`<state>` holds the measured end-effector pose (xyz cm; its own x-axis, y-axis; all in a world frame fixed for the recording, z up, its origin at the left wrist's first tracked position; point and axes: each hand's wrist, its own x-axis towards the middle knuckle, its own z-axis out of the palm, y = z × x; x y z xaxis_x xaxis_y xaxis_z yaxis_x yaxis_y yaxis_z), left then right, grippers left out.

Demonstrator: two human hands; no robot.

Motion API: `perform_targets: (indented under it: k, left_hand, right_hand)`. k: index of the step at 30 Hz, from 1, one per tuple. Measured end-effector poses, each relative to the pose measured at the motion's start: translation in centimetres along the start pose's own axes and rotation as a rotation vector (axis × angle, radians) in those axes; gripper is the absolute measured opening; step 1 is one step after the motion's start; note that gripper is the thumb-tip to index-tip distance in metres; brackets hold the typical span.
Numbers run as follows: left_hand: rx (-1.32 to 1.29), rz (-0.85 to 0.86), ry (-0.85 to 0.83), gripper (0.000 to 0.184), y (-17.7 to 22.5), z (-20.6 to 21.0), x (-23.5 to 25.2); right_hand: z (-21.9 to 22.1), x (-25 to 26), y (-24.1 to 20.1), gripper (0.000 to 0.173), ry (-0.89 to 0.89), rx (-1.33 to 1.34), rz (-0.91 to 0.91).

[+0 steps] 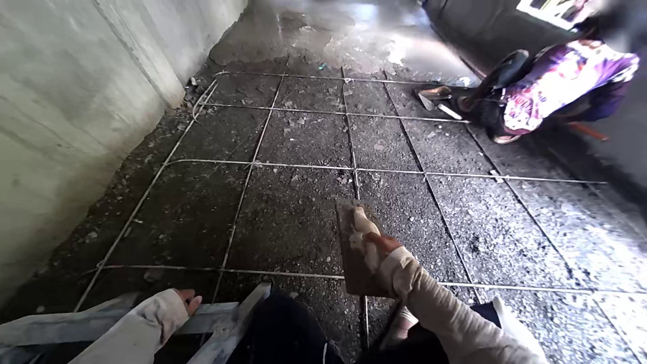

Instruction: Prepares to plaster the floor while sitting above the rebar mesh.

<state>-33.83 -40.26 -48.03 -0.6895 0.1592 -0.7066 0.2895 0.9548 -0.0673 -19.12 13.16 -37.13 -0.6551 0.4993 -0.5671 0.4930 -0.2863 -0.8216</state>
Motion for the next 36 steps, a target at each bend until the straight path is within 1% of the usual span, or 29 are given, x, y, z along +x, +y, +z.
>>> perform_targets:
  k: [3,5,7,8,9,12,15,19,22,25,28,30,31,34,36]
  left_hand:
    - [0.025,-0.009,-0.007,0.055,-0.6,0.9,0.9]
    - [0.002,-0.010,0.013,0.054,-0.3,0.8,-0.3]
    - [-0.042,0.077,0.140,0.048,-0.5,1.3,-0.4]
    - [-0.055,0.118,0.195,0.046,-0.8,1.8,0.0]
    - [-0.063,0.139,0.222,0.045,-1.2,2.3,0.4]
    - [-0.054,0.118,0.205,0.046,-1.9,2.9,1.0]
    - [-0.032,0.109,0.170,0.045,-1.6,2.7,0.9]
    - [-0.020,0.078,0.147,0.046,-1.2,1.9,0.5]
    - [-0.016,0.067,0.119,0.047,-0.9,1.7,0.3]
    - [-0.010,0.074,0.101,0.047,-1.0,1.4,0.4]
    - [-0.012,0.090,0.109,0.045,-1.4,1.7,0.6]
    - [-0.007,0.077,0.086,0.046,-1.2,1.3,0.3]
    - [-0.009,0.068,0.077,0.047,-0.9,0.9,0.1]
    - [-0.016,0.051,0.064,0.047,-0.3,0.1,-0.5]
    - [-0.032,0.052,0.084,0.048,-0.5,0.4,-0.7]
  right_hand:
    - [-0.4,-2.6,-2.5,0.024,-0.001,0.322,-0.019]
    - [-0.3,-3.2,-3.2,0.022,-0.091,0.556,-0.021]
    - [-0.9,-3.1,-2.8,0.024,-0.168,0.747,0.025]
    - [-1.1,-2.5,-2.4,0.025,-0.188,0.771,0.045]
    - [-1.0,-1.7,-2.2,0.025,-0.194,0.756,0.060]
    - [0.2,0.6,-0.5,0.028,-0.126,0.670,0.119]
    - [1.1,0.8,1.0,0.031,-0.087,0.574,0.157]
    - [1.7,2.3,2.2,0.031,-0.156,0.500,0.165]
    - [2.5,2.7,1.7,0.031,-0.185,0.511,0.178]
    - [3.4,2.3,0.0,0.029,-0.244,0.509,0.207]
    - [4.7,1.7,-1.0,0.026,-0.185,0.489,0.263]
    - [5.5,1.6,-1.0,0.025,-0.161,0.507,0.280]
    - [5.8,1.8,-0.7,0.026,-0.185,0.509,0.281]
    - [6.7,2.5,-0.5,0.025,-0.246,0.437,0.279]
    - [7.2,2.0,-0.5,0.027,-0.224,0.386,0.261]
